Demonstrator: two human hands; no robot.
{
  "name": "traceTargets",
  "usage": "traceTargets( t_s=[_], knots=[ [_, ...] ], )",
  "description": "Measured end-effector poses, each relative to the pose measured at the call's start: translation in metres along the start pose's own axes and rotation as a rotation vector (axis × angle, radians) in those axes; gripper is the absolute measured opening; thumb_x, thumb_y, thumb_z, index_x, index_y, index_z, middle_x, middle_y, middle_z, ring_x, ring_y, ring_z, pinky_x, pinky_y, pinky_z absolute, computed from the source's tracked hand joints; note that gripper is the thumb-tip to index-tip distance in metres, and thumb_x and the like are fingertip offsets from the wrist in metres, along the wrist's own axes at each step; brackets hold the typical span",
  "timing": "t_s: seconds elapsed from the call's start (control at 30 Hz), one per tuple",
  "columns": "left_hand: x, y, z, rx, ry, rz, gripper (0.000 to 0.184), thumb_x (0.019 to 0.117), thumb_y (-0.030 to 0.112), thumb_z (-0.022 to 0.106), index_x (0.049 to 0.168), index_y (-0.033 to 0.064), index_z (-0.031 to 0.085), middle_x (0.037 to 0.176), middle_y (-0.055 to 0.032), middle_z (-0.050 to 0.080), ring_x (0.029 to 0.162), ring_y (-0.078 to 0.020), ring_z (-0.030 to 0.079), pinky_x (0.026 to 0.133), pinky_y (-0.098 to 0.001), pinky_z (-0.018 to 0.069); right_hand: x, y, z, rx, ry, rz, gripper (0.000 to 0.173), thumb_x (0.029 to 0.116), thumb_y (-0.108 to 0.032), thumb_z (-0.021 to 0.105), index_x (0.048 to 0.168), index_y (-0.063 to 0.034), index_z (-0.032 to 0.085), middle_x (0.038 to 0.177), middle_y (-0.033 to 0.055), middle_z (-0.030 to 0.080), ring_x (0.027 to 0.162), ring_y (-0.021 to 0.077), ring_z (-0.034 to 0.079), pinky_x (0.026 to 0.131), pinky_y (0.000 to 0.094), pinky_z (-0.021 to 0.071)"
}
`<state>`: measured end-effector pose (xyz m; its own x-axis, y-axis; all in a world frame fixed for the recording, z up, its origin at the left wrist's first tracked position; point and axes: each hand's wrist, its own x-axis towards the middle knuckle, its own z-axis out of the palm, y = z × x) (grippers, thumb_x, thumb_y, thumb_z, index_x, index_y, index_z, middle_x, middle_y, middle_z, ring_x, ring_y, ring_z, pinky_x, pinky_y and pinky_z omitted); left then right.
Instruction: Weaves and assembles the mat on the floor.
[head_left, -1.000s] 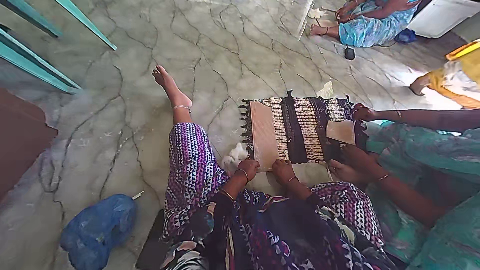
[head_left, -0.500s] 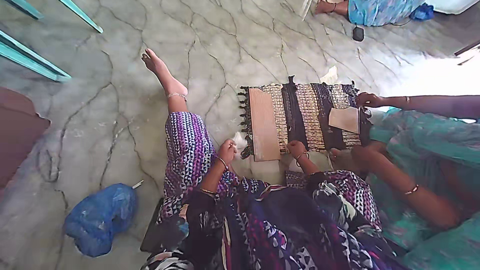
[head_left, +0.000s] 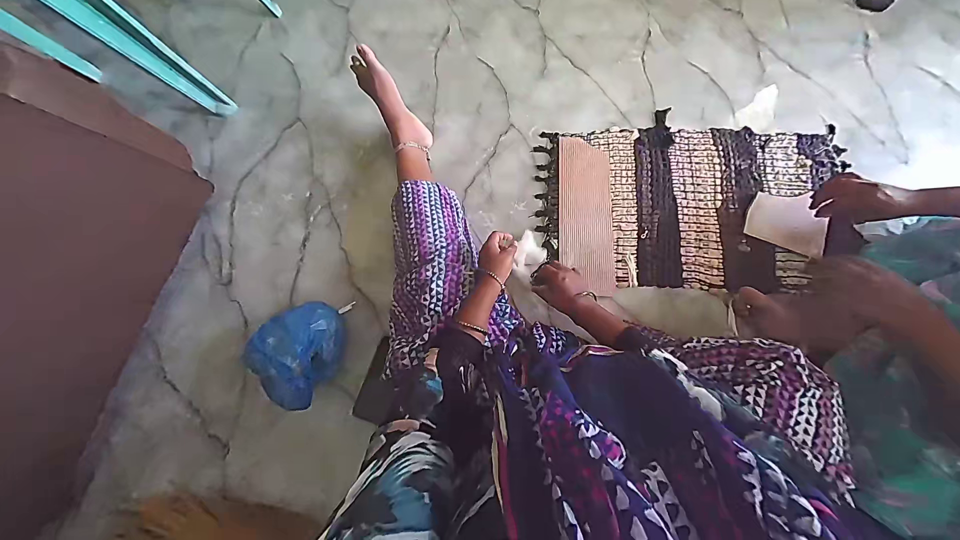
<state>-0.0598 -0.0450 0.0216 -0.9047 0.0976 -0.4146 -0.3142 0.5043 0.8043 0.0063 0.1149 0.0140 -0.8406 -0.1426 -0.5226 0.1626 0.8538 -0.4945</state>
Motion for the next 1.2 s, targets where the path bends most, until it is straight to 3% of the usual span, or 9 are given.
traceTargets(
  t_s=[0.17, 0.3, 0.43, 0.6, 0.67, 0.8, 0.97, 1.13, 1.2],
  knots=[
    [-0.010, -0.017, -0.003, -0.100, -0.094, 0.161, 0.030, 0.1002, 0.008, 0.062, 0.129, -0.0015, 0.060, 0.106, -0.0230, 0.068, 0.089, -0.0317, 0.065, 0.079, -0.0477, 0.0541, 0.020, -0.024, 0.010, 0.024, -0.059, 0.088, 0.031, 0.1025, -0.023, 0.058, 0.120, -0.0003, 0.070, 0.130, 0.0231, 0.064, 0.127, 0.0394, 0.059, 0.108, 0.0597, 0.0420],
    [-0.005, -0.028, -0.008, -0.136, -0.332, 0.430, 0.037, 0.0841, -0.014, 0.053, 0.119, -0.0075, 0.063, 0.123, -0.0235, 0.067, 0.111, -0.0337, 0.064, 0.094, -0.0481, 0.0528, 0.007, -0.005, -0.002, 0.438, 0.032, -0.032, 0.023, 0.1004, -0.012, 0.065, 0.109, 0.0088, 0.071, 0.111, 0.0259, 0.070, 0.105, 0.0347, 0.067, 0.098, 0.0513, 0.0507],
    [-0.001, -0.032, -0.006, -0.034, -0.571, 0.471, 0.039, 0.0821, -0.016, 0.064, 0.119, -0.0063, 0.063, 0.123, -0.0219, 0.068, 0.113, -0.0315, 0.065, 0.099, -0.0463, 0.0528, -0.031, 0.004, -0.030, 0.604, 0.107, -0.043, 0.016, 0.0998, -0.005, 0.063, 0.104, 0.0100, 0.067, 0.093, 0.0179, 0.068, 0.080, 0.0178, 0.060, 0.078, 0.0369, 0.0518],
    [0.000, -0.033, -0.003, 0.136, -0.589, 0.425, 0.013, 0.0926, -0.001, 0.069, 0.104, -0.0055, 0.070, 0.090, -0.0204, 0.070, 0.082, -0.0289, 0.066, 0.080, -0.0490, 0.0538, -0.026, 0.039, -0.026, 0.721, 0.079, -0.060, 0.012, 0.0991, -0.006, 0.062, 0.095, 0.0031, 0.068, 0.076, 0.0006, 0.063, 0.067, 0.0035, 0.053, 0.066, 0.0243, 0.0453],
    [0.000, -0.037, -0.001, 0.095, -0.557, 0.467, 0.015, 0.0934, 0.004, 0.070, 0.107, -0.0040, 0.071, 0.093, -0.0188, 0.071, 0.084, -0.0264, 0.066, 0.081, -0.0462, 0.0547, -0.033, 0.036, -0.026, 0.781, 0.066, -0.007, 0.014, 0.1011, -0.006, 0.059, 0.097, 0.0045, 0.067, 0.078, 0.0024, 0.063, 0.067, 0.0047, 0.053, 0.065, 0.0242, 0.0451],
    [-0.003, -0.036, 0.008, 0.005, -0.645, 0.503, 0.056, 0.0840, 0.008, 0.082, 0.134, -0.0056, 0.061, 0.131, -0.0219, 0.066, 0.122, -0.0292, 0.064, 0.106, -0.0435, 0.0496, -0.036, 0.028, -0.022, 0.891, 0.065, 0.033, 0.012, 0.1020, -0.006, 0.059, 0.097, 0.0033, 0.065, 0.078, 0.0024, 0.063, 0.067, 0.0055, 0.056, 0.064, 0.0238, 0.0490],
    [0.008, -0.044, 0.015, 0.177, -0.728, 0.427, 0.018, 0.0898, 0.009, 0.078, 0.099, -0.0060, 0.071, 0.090, -0.0202, 0.070, 0.083, -0.0283, 0.067, 0.081, -0.0484, 0.0550, -0.026, 0.046, -0.020, 0.925, 0.120, 0.009, 0.013, 0.1018, -0.006, 0.058, 0.092, 0.0003, 0.064, 0.072, -0.0018, 0.062, 0.063, 0.0032, 0.055, 0.061, 0.0215, 0.0465],
    [0.010, -0.044, 0.014, 0.180, -0.726, 0.362, 0.019, 0.0923, 0.011, 0.076, 0.099, -0.0063, 0.071, 0.091, -0.0209, 0.071, 0.084, -0.0294, 0.068, 0.082, -0.0498, 0.0555, -0.024, 0.048, -0.018, 0.872, 0.086, 0.019, 0.023, 0.0988, -0.009, 0.067, 0.118, 0.0037, 0.065, 0.089, 0.0048, 0.069, 0.070, 0.0050, 0.058, 0.064, 0.0233, 0.0480],
    [0.009, -0.041, 0.016, 0.198, -0.731, 0.316, 0.019, 0.0927, 0.011, 0.075, 0.099, -0.0065, 0.071, 0.090, -0.0213, 0.070, 0.083, -0.0297, 0.068, 0.082, -0.0501, 0.0553, -0.023, 0.042, -0.015, 0.836, 0.101, 0.003, 0.025, 0.0967, -0.007, 0.069, 0.118, 0.0059, 0.067, 0.090, 0.0081, 0.070, 0.072, 0.0072, 0.059, 0.069, 0.0258, 0.0507]
  ],
)
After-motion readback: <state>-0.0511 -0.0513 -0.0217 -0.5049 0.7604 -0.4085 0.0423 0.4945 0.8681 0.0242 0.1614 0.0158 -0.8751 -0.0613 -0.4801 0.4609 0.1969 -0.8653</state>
